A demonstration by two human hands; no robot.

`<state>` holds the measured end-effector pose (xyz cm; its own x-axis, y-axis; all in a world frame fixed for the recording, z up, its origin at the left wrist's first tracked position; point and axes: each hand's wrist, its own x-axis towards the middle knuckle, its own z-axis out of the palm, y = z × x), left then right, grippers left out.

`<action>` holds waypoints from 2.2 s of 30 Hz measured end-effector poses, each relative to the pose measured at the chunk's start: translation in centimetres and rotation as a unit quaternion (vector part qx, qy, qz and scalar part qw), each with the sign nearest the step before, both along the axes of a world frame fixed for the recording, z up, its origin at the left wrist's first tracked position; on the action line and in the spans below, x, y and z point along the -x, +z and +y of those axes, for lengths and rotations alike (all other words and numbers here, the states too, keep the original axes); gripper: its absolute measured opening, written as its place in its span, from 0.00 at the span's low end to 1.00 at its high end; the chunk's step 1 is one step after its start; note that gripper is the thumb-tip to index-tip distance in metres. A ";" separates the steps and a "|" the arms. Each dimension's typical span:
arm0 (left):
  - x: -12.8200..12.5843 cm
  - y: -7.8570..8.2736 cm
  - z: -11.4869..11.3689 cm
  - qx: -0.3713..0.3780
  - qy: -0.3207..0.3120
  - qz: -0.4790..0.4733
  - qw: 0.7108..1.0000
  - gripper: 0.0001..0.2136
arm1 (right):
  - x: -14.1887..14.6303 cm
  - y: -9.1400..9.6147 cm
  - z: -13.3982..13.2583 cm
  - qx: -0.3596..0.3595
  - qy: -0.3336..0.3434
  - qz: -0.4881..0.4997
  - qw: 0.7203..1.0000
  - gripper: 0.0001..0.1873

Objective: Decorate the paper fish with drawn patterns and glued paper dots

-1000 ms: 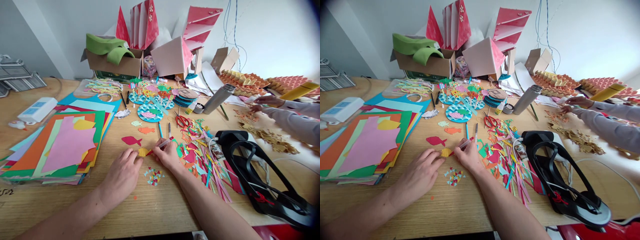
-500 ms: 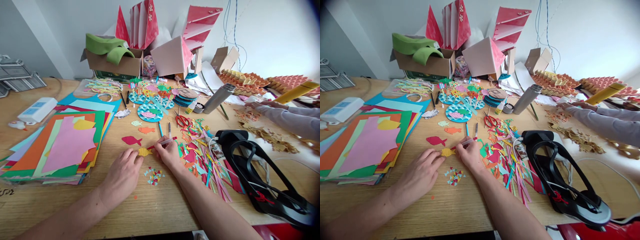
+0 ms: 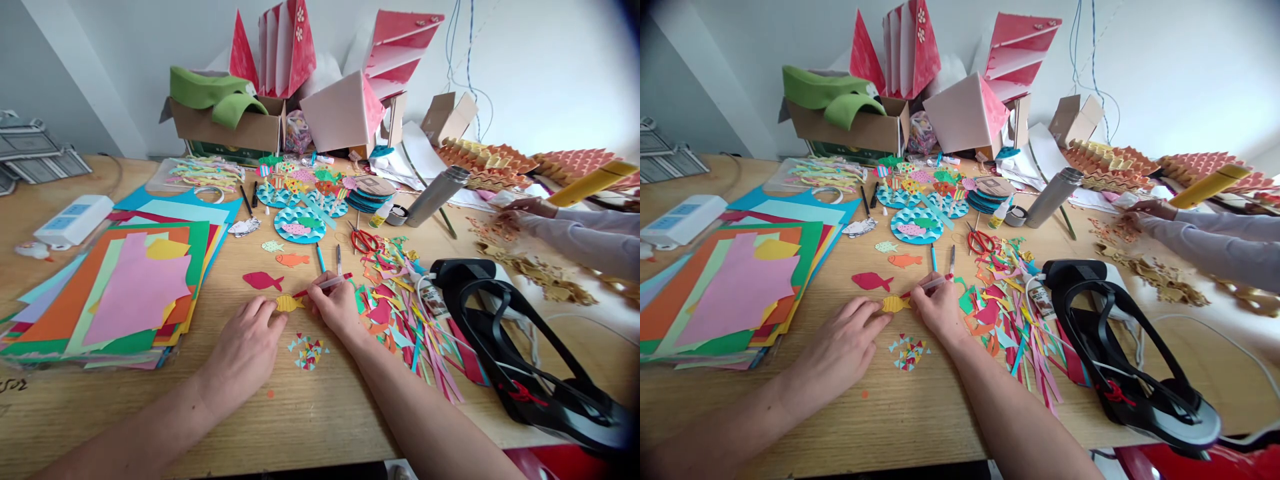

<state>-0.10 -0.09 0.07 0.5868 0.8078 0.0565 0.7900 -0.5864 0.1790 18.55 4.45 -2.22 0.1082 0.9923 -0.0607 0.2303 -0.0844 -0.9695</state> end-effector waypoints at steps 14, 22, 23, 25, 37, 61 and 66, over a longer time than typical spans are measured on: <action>0.0 -0.1 0.1 -0.004 -0.002 -0.003 1.000 0.20 | 0.0 0.1 0.0 -0.001 0.000 -0.007 1.000 0.03; -0.1 0.0 0.0 -0.002 -0.001 0.001 1.000 0.19 | 0.0 0.1 -0.1 0.006 -0.001 -0.001 1.000 0.02; -0.1 0.0 0.0 -0.001 -0.001 0.002 1.000 0.19 | 0.0 0.1 0.0 0.005 -0.001 -0.001 1.000 0.02; 0.0 0.0 0.0 -0.002 -0.001 0.004 1.000 0.20 | 0.0 0.0 0.0 0.003 0.000 -0.003 1.000 0.02; -0.1 -0.1 0.2 0.001 0.000 0.010 1.000 0.20 | 0.0 0.2 -0.1 0.011 0.001 -0.001 1.000 0.02; 0.0 -0.2 0.0 -0.003 -0.003 0.009 1.000 0.20 | -0.1 0.4 -0.1 0.017 0.012 -0.013 1.000 0.02; 0.0 -0.2 0.1 0.002 -0.001 0.007 1.000 0.20 | -0.1 0.3 -0.1 0.007 0.007 -0.020 1.000 0.02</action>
